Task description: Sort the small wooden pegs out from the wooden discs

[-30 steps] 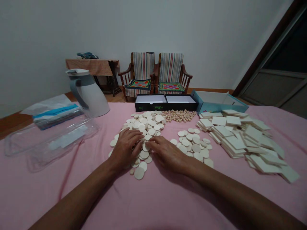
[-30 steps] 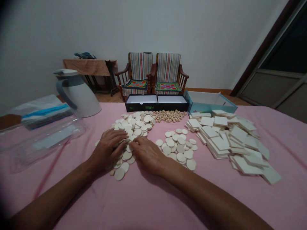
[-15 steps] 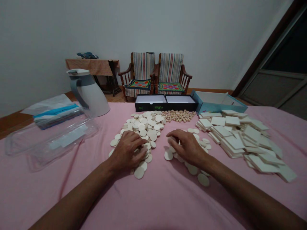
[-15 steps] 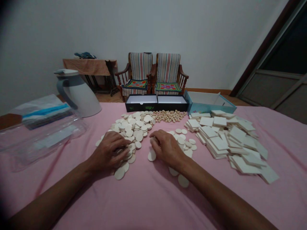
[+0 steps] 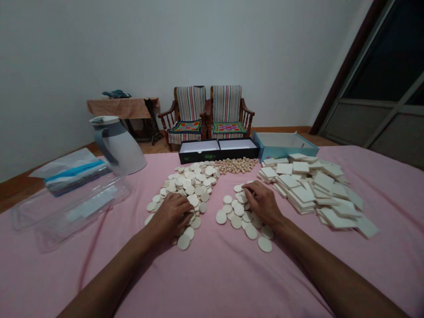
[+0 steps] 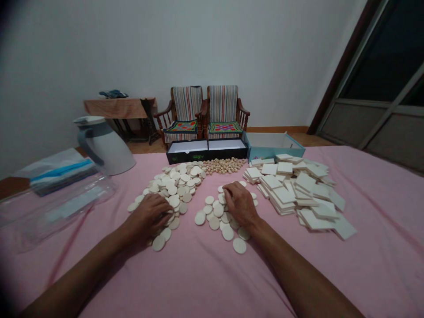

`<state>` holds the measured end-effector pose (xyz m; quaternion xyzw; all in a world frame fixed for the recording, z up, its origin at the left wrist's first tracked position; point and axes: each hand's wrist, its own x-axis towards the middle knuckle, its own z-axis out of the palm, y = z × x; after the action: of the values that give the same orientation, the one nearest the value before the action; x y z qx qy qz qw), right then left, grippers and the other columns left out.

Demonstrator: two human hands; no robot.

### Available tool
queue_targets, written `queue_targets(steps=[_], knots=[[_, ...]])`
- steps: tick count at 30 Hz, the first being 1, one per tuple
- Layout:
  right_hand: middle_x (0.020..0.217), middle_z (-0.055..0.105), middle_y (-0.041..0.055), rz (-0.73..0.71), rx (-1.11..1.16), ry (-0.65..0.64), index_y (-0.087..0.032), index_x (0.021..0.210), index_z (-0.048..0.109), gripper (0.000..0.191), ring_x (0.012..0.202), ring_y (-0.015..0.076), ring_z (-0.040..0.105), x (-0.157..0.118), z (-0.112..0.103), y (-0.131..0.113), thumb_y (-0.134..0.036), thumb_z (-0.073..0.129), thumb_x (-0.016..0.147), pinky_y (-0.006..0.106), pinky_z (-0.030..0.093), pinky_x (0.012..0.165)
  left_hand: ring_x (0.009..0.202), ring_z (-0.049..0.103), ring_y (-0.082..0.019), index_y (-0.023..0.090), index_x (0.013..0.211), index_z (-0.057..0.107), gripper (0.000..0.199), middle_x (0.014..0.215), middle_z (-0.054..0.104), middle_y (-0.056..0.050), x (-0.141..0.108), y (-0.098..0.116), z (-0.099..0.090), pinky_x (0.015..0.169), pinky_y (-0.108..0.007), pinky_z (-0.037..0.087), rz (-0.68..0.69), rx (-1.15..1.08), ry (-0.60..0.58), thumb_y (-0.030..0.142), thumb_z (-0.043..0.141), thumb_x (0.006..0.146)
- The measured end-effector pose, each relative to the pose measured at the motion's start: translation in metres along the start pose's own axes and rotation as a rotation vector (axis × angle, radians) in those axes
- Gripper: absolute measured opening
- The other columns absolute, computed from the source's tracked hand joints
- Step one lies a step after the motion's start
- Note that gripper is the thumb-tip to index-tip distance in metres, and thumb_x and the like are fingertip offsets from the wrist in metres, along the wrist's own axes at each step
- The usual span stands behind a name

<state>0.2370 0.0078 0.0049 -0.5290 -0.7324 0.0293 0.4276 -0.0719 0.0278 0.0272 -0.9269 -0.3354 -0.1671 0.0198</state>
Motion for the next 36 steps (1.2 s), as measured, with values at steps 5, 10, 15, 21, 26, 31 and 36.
queue_targets(steps=[5, 10, 15, 21, 26, 31, 36], knots=[[0.088, 0.065, 0.0088, -0.015, 0.028, 0.054, -0.016, 0.092, 0.065, 0.019, 0.084, 0.0208, 0.059, 0.001, -0.004, 0.001, -0.017, 0.046, 0.089, 0.034, 0.047, 0.078, 0.081, 0.058, -0.019, 0.019, 0.096, 0.068, 0.024, 0.087, 0.065, -0.007, 0.004, 0.006, -0.004, 0.073, -0.030, 0.044, -0.046, -0.101, 0.048, 0.026, 0.046, 0.095], [0.087, 0.065, 0.0087, -0.009, 0.042, 0.035, -0.016, 0.093, 0.064, 0.019, 0.086, 0.0210, 0.060, 0.002, -0.004, 0.005, -0.016, 0.045, 0.089, 0.035, 0.048, 0.078, 0.081, 0.064, -0.017, 0.019, 0.103, 0.066, 0.020, 0.090, 0.068, -0.006, 0.028, 0.028, -0.004, 0.071, -0.027, 0.050, -0.054, -0.251, 0.012, 0.021, 0.049, 0.092], [0.087, 0.064, 0.0081, -0.006, 0.045, -0.002, -0.017, 0.095, 0.064, 0.020, 0.084, 0.0201, 0.059, 0.001, -0.002, 0.007, -0.015, 0.045, 0.089, 0.034, 0.048, 0.075, 0.084, 0.066, -0.017, 0.020, 0.116, 0.062, 0.028, 0.101, 0.070, -0.007, 0.057, 0.042, 0.005, 0.076, -0.029, 0.053, -0.019, -0.335, 0.033, 0.018, 0.051, 0.090], [0.089, 0.063, 0.0076, 0.017, 0.070, -0.022, -0.018, 0.094, 0.063, 0.019, 0.085, 0.0207, 0.059, 0.001, -0.001, 0.007, -0.015, 0.044, 0.090, 0.035, 0.047, 0.076, 0.098, 0.063, -0.023, 0.019, 0.113, 0.064, 0.027, 0.106, 0.068, -0.011, 0.081, -0.003, -0.005, 0.088, -0.038, 0.051, -0.005, -0.133, 0.108, 0.025, 0.048, 0.093], [0.089, 0.064, 0.0076, 0.033, 0.087, -0.040, -0.018, 0.095, 0.062, 0.019, 0.086, 0.0209, 0.059, 0.001, 0.001, 0.007, -0.014, 0.044, 0.090, 0.036, 0.048, 0.077, 0.105, 0.062, -0.027, 0.017, 0.111, 0.065, 0.029, 0.112, 0.068, -0.013, 0.117, -0.070, -0.005, 0.092, -0.041, 0.048, -0.174, -0.057, 0.025, 0.029, 0.055, 0.088], [0.090, 0.065, 0.0075, 0.038, 0.092, -0.045, -0.019, 0.094, 0.062, 0.018, 0.085, 0.0209, 0.059, 0.001, 0.003, 0.008, -0.014, 0.045, 0.090, 0.036, 0.049, 0.077, 0.106, 0.062, -0.025, 0.018, 0.110, 0.067, 0.027, 0.112, 0.069, -0.010, 0.160, -0.118, 0.020, 0.094, -0.037, 0.048, -0.209, -0.048, -0.101, 0.027, 0.053, 0.089], [0.091, 0.066, 0.0071, 0.025, 0.066, -0.037, -0.020, 0.093, 0.063, 0.019, 0.087, 0.0211, 0.060, 0.000, 0.004, 0.007, -0.012, 0.046, 0.089, 0.035, 0.049, 0.077, 0.102, 0.062, -0.021, 0.017, 0.113, 0.062, 0.024, 0.115, 0.064, -0.009, 0.195, -0.138, 0.048, 0.090, -0.037, 0.051, -0.182, -0.047, -0.255, 0.029, 0.052, 0.095]])
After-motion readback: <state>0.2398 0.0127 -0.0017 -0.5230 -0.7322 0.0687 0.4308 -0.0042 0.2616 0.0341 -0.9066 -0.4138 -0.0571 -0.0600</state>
